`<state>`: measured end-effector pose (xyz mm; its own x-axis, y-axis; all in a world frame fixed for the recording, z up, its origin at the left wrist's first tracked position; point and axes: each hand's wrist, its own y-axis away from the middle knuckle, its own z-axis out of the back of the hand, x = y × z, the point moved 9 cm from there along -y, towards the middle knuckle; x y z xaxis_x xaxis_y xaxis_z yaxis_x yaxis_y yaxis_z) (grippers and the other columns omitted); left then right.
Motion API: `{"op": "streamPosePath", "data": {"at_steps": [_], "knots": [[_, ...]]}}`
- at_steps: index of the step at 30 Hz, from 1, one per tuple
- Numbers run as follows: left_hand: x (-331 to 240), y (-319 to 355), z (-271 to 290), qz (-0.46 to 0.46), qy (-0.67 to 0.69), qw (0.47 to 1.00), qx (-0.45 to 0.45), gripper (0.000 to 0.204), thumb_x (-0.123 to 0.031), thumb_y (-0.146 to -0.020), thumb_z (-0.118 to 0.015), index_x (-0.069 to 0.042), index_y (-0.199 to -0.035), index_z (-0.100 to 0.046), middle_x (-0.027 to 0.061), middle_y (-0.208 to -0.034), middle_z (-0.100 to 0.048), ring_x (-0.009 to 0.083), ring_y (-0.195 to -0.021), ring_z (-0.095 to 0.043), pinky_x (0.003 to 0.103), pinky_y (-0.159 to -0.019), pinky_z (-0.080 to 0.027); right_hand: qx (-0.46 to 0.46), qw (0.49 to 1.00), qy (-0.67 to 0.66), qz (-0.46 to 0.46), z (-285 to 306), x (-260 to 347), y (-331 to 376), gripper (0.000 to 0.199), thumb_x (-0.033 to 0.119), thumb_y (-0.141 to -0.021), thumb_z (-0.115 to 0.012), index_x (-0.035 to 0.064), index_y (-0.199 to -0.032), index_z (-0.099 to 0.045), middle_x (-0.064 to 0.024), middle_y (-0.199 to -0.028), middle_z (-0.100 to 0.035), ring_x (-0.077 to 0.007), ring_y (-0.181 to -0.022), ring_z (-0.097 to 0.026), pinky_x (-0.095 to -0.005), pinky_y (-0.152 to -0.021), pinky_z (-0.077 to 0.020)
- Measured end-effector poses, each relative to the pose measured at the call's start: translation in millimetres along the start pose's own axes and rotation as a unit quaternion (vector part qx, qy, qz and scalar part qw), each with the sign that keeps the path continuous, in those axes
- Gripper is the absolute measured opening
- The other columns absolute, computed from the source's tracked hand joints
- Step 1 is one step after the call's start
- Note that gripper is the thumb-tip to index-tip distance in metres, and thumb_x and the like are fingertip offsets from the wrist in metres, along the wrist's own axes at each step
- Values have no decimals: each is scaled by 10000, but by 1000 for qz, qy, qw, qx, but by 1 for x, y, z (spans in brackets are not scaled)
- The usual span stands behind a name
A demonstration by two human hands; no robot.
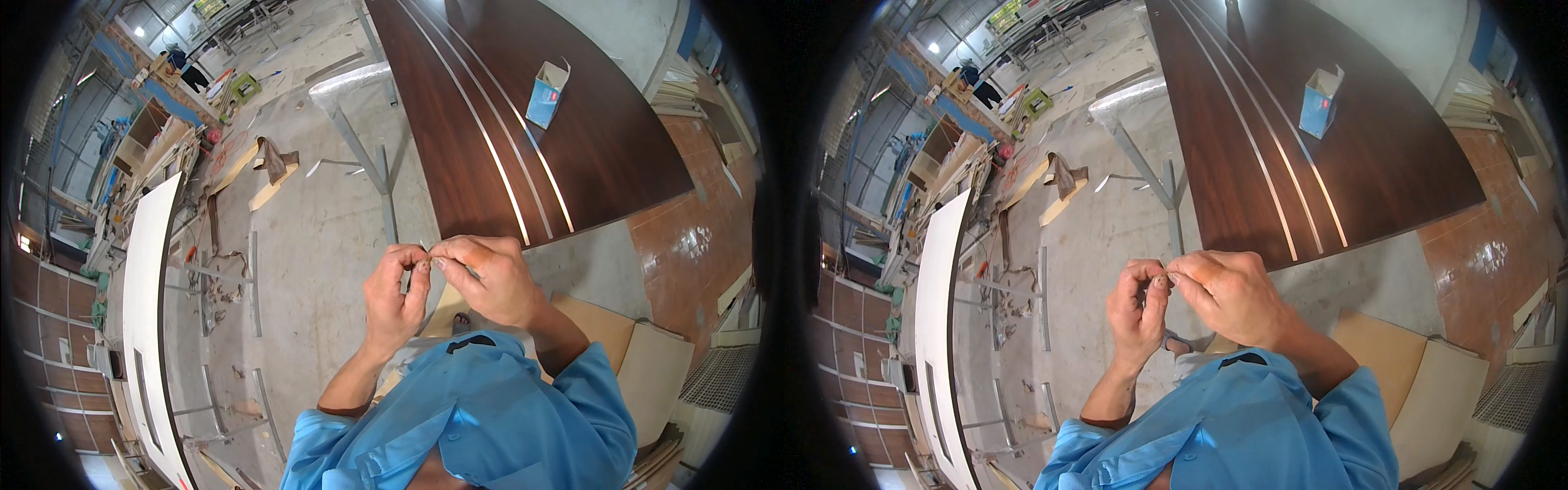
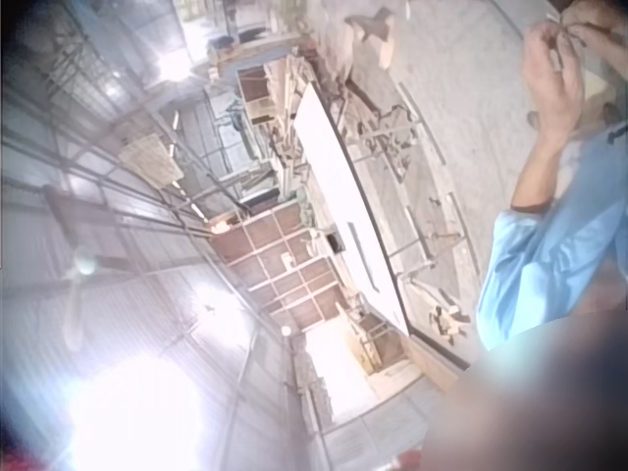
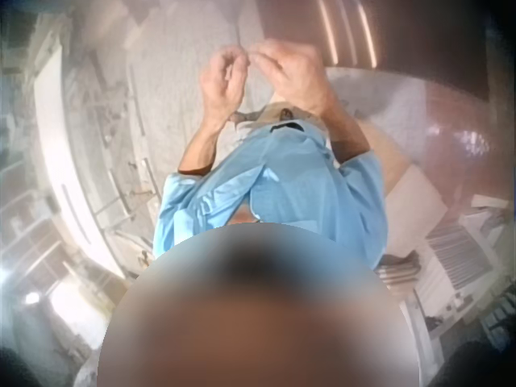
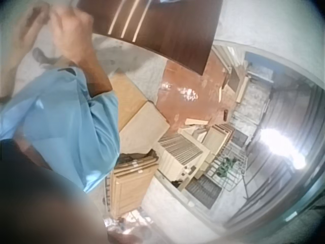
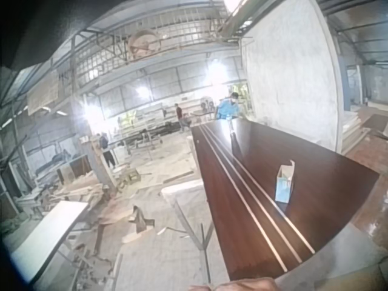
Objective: The person walks to a dark wood table and applies small rectangular labels to its edge. They peel the backing from each label and press it onto the table surface, repeating the process for multiple labels.
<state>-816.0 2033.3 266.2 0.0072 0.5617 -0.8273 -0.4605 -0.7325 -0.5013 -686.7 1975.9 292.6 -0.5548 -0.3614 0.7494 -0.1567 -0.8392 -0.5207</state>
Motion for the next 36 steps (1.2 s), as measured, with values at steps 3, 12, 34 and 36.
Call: {"op": "streamPosePath", "data": {"at_steps": [3,12,34,36], "knots": [[-3,-1,0,-10,-20,1000,9,95,51,-914,-616,26,-994,-570,144,-910,-646,219,-739,-616,308,-669,-509,14,1000,-8,-9,-1,0,-1,111,-5,-869,-679,-34,-976,-695,-158,-905,-741,-279,-763,-735,-332,-668,-577],[-10,-10,5,-68,-64,996,12,128,55,-903,-630,19,-1003,-558,144,-898,-637,223,-717,-630,310,-640,-519,28,996,-73,-45,-5,-6,-8,126,22,-915,-645,-43,-1009,-700,-165,-911,-745,-238,-803,-745,-304,-695,-566],[0,-16,-1,-84,-105,991,-26,274,27,-773,-751,-29,-1020,-645,111,-885,-660,257,-776,-642,347,-661,-516,34,911,-335,-240,-39,-78,0,124,69,-940,-685,-53,-964,-694,-60,-864,-706,-99,-825,-651,-270,-760,-543],[3,-17,3,-77,-137,986,-62,276,-2,-783,-762,-26,-1033,-648,110,-901,-655,255,-821,-641,353,-718,-516,17,904,-356,-235,-40,-82,0,118,59,-939,-671,-56,-953,-694,-66,-857,-708,-104,-807,-654,-272,-749,-542]]}}
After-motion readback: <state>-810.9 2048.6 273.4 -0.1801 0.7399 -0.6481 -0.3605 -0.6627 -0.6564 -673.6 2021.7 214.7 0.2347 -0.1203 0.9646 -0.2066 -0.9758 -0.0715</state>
